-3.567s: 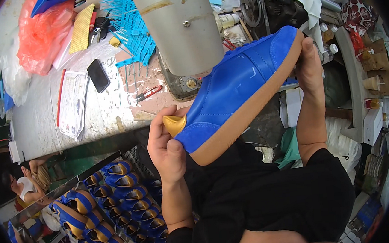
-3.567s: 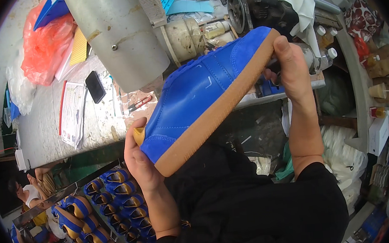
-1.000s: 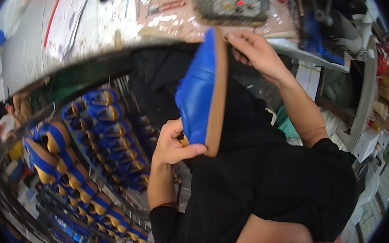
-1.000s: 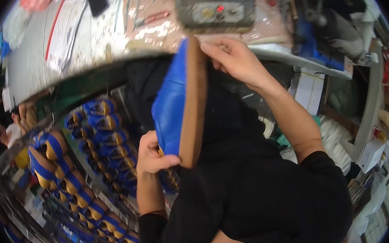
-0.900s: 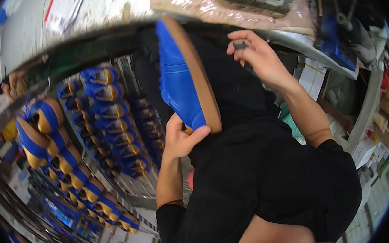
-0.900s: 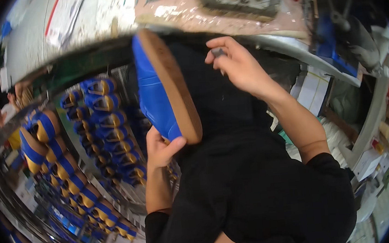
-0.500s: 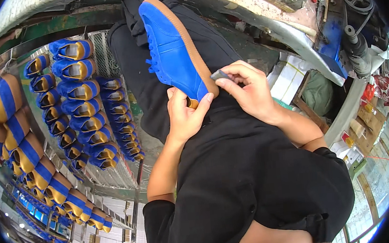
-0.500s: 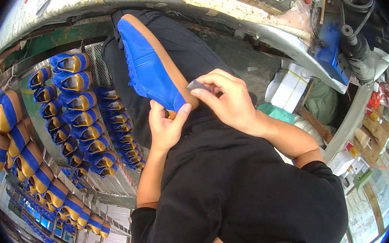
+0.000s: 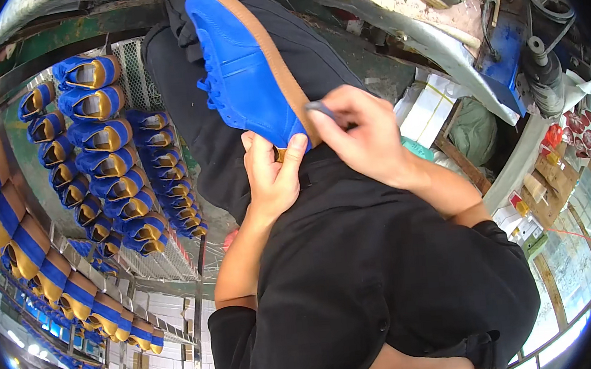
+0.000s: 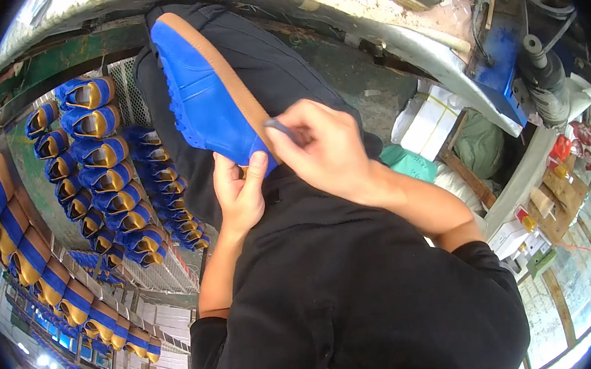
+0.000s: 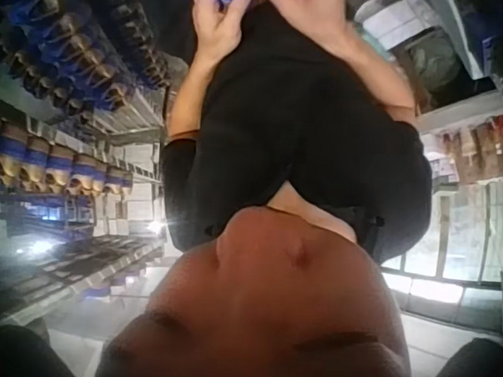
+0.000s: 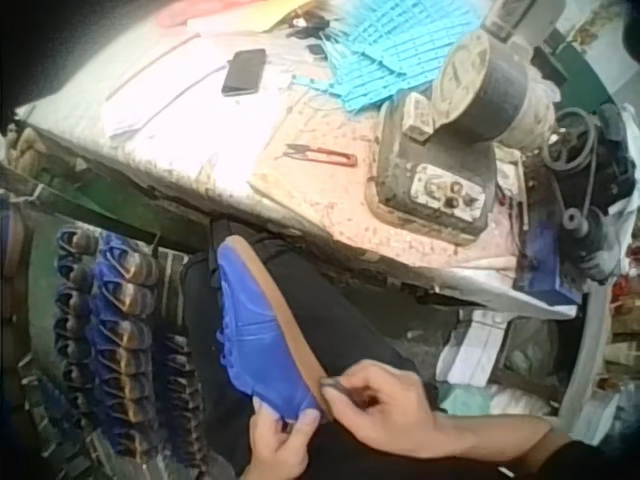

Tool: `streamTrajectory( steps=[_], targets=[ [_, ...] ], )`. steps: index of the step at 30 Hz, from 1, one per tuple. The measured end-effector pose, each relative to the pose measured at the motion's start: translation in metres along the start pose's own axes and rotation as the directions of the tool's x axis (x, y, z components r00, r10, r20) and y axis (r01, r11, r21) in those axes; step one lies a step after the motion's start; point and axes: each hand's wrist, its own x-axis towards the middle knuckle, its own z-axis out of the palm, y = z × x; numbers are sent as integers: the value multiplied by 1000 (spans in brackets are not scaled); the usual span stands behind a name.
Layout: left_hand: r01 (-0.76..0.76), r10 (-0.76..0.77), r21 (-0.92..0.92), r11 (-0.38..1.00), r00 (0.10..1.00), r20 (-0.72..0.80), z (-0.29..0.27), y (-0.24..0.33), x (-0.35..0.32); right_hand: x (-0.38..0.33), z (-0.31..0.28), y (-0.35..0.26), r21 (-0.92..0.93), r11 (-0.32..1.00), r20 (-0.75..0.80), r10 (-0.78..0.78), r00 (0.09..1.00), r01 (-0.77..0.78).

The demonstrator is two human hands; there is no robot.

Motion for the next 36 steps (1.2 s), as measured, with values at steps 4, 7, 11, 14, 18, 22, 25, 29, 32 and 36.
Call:
streamTrajectory(
  steps=[4,7,11,14,18,22,25,29,32,36],
  targets=[
    [9,-9,17,1000,1000,15,-3,-4,-1,-18,-15,4,-191,981,163,10,987,21],
    [10,-10,31,999,1000,-13,-1,-4,0,-20,-18,0,-50,994,115,98,989,-93],
    [70,-70,40,997,998,2,-3,-5,0,-11,5,14,22,997,52,69,996,-70],
    [-42,35,218,975,999,33,-4,6,3,-31,-21,9,-184,983,229,21,973,22],
    [-193,169,306,932,980,102,-6,23,10,-17,-47,12,-44,998,54,-52,997,54],
    [-442,325,395,805,886,331,-25,65,18,32,-68,5,275,961,-48,-16,999,29],
    [-608,415,339,718,765,492,-33,96,32,52,-99,-1,414,907,-53,-65,996,81],
    [-682,464,166,712,635,618,-24,122,44,65,-121,-40,505,859,-10,-84,996,78],
    [-682,452,57,730,543,707,-18,137,54,69,-137,-55,460,878,32,-167,986,134],
    [-708,459,-42,705,410,788,-4,164,76,56,-157,-54,535,835,22,-163,986,126]
  ],
)
